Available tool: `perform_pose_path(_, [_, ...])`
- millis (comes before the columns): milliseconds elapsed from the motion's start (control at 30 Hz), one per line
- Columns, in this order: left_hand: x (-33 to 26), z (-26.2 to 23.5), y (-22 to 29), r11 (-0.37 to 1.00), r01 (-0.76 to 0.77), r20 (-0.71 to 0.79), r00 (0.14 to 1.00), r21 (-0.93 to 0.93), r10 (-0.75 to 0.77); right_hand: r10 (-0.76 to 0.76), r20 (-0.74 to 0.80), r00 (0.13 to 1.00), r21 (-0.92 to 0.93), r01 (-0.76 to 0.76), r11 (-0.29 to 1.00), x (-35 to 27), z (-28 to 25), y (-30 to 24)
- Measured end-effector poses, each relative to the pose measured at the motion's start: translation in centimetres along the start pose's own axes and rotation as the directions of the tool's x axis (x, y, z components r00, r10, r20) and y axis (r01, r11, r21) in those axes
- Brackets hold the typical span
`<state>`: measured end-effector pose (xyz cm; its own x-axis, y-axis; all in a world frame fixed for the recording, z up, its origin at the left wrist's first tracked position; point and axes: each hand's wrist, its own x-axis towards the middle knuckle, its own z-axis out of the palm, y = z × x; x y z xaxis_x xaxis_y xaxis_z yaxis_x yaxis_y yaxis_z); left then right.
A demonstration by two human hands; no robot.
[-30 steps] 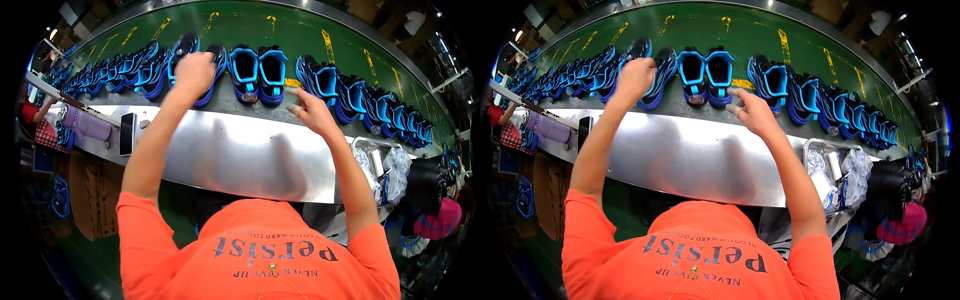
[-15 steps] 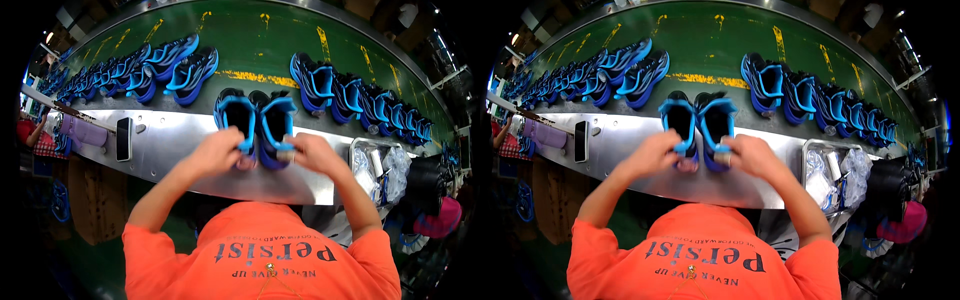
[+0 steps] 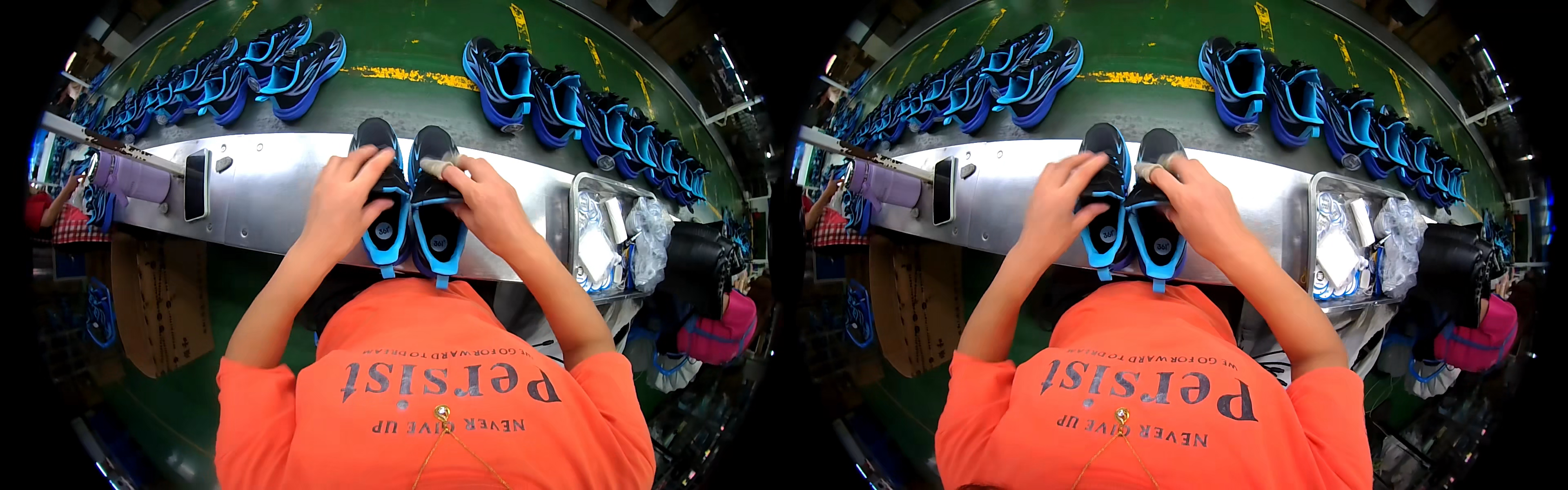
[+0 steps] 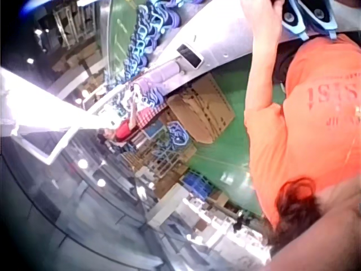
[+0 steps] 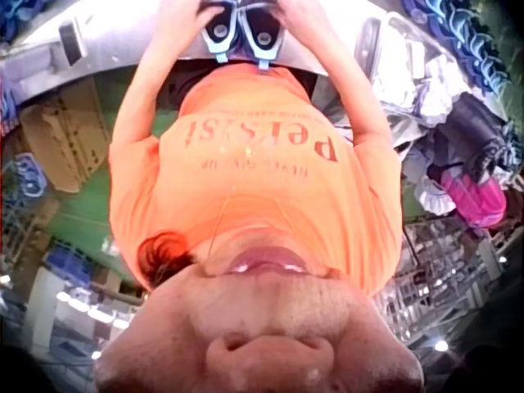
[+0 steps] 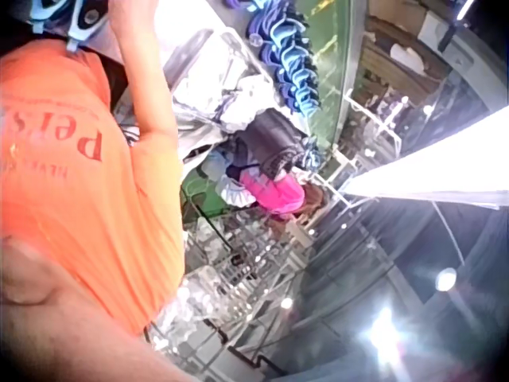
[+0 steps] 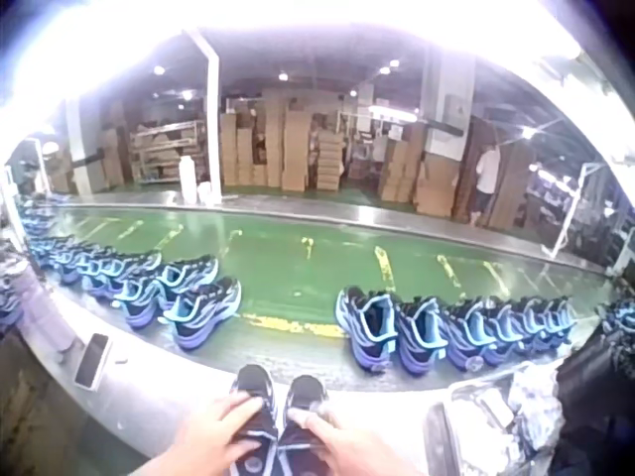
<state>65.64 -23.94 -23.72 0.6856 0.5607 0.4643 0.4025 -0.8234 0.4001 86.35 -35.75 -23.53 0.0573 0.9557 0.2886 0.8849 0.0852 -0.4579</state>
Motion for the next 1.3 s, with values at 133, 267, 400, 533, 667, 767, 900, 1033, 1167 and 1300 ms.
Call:
perform_pose_path(133, [0.2,1.3,0.5,0.995,0.103,0.201,0.974,0.010,-0.103,0.105,0.113,0.988,0.360,-0.139,0.922,-0.5,1.7,1.9])
perform_pose_path(267, [-1.9,1.1,3.4,0.954,0.298,0.217,0.934,-0.036,-0.284,0.310,0.274,0.910,0.483,-0.409,0.774,-1.6,0.9,0.7])
perform_pose_path(400, [-3.0,-0.5,4.1,0.953,0.289,0.319,0.915,-0.093,-0.247,0.165,0.188,0.968,0.404,-0.230,0.885,-3.4,-1.0,-1.5])
perform_pose_path(533, [-7.2,0.2,5.0,0.999,0.007,0.343,0.939,0.053,-0.025,-0.025,0.135,0.991,0.168,0.002,0.986,-6.5,0.3,-1.4])
perform_pose_path(667, [-6.2,0.8,4.7,0.993,0.095,0.369,0.923,0.063,-0.112,-0.163,0.064,0.985,-0.175,0.172,0.969,-6.6,2.5,-1.9])
perform_pose_path(767, [-5.9,0.0,4.3,0.996,0.086,0.337,0.939,-0.026,-0.072,-0.112,0.026,0.993,-0.073,0.113,0.991,-6.8,2.7,-1.6])
perform_pose_path(900, [-3.2,-0.9,2.9,0.913,0.396,0.406,0.853,-0.096,-0.327,-0.064,0.200,0.978,0.315,-0.003,0.949,-3.8,-1.3,0.1])
perform_pose_path(1033, [-2.9,1.0,3.5,0.983,0.183,0.181,0.967,-0.018,-0.176,-0.019,0.227,0.974,0.322,-0.057,0.945,-3.5,-0.6,1.2])
perform_pose_path(1167, [-3.1,1.1,1.9,0.849,0.438,0.339,0.879,-0.295,-0.335,0.021,0.036,0.999,0.095,-0.024,0.995,-4.5,1.2,0.5])
perform_pose_path(1300, [-3.1,0.8,2.1,0.832,0.420,0.314,0.895,-0.361,-0.316,0.000,0.212,0.977,0.384,-0.084,0.920,-4.0,-0.9,2.4])
